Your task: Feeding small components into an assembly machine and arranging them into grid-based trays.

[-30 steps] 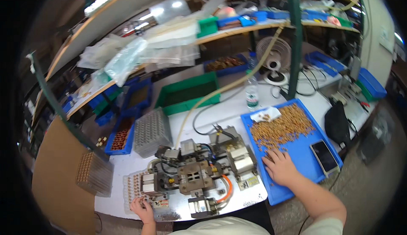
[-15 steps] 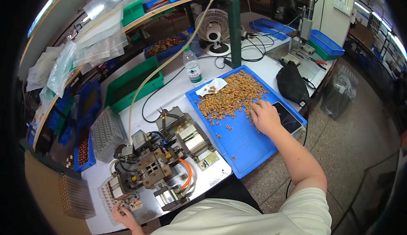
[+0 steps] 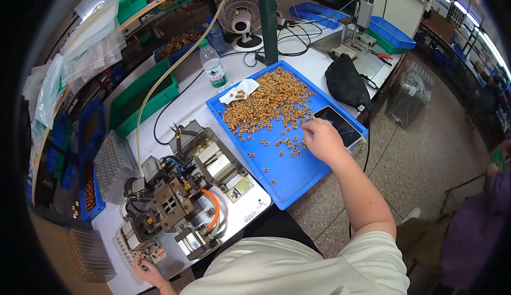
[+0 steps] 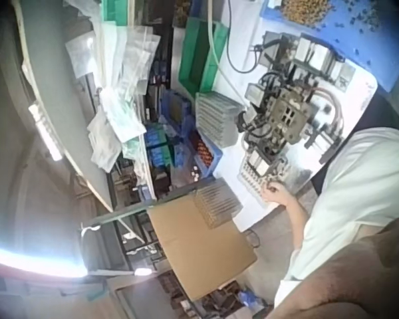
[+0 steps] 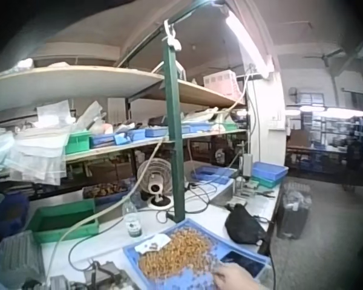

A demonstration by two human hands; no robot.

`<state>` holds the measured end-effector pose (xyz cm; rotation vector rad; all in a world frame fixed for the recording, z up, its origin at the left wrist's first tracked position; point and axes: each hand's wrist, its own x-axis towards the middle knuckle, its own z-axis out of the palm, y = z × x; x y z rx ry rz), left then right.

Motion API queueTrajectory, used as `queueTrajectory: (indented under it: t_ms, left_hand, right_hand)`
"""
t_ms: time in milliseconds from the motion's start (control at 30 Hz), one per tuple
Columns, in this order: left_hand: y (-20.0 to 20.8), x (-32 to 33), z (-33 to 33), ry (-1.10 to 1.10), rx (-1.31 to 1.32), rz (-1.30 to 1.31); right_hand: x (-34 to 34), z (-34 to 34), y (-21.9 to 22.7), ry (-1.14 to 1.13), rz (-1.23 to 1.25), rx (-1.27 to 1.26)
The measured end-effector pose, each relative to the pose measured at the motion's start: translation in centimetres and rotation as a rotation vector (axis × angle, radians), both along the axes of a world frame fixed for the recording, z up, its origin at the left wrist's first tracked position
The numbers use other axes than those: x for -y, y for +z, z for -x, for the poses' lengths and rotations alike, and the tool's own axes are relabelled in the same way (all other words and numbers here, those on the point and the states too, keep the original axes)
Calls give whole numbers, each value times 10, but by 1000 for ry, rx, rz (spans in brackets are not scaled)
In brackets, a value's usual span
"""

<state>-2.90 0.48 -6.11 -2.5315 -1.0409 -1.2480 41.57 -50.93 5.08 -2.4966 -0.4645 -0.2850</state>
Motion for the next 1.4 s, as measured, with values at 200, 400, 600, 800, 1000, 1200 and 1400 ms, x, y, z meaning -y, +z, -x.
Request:
queueTrajectory:
  t_ms: [200,400,600,800,1000,1200,1400]
  left_hand:
    - [7,7,-3,-6,7,25]
    - [16,14,-3,13,15,104]
    - [13,9,-3,12,1,62]
    - [10,5,2,6,25,81]
    - [12,7,-2,-5,67,133]
    - [14,11,-2,-8,80,120]
    - [22,20,-9,-5,92,167]
  right_hand:
    - [-12,15,-31,13,104,156]
    - [-8,17,-29,108,43,6]
    - [-11,28,-31,51,12,87]
    - [-39,30,-42,-35,148,191]
    - [-41,26,-52,16,120,101]
    - [-40,30,-34,123,48,-116]
    - [-38,34,-16,201,74,-337]
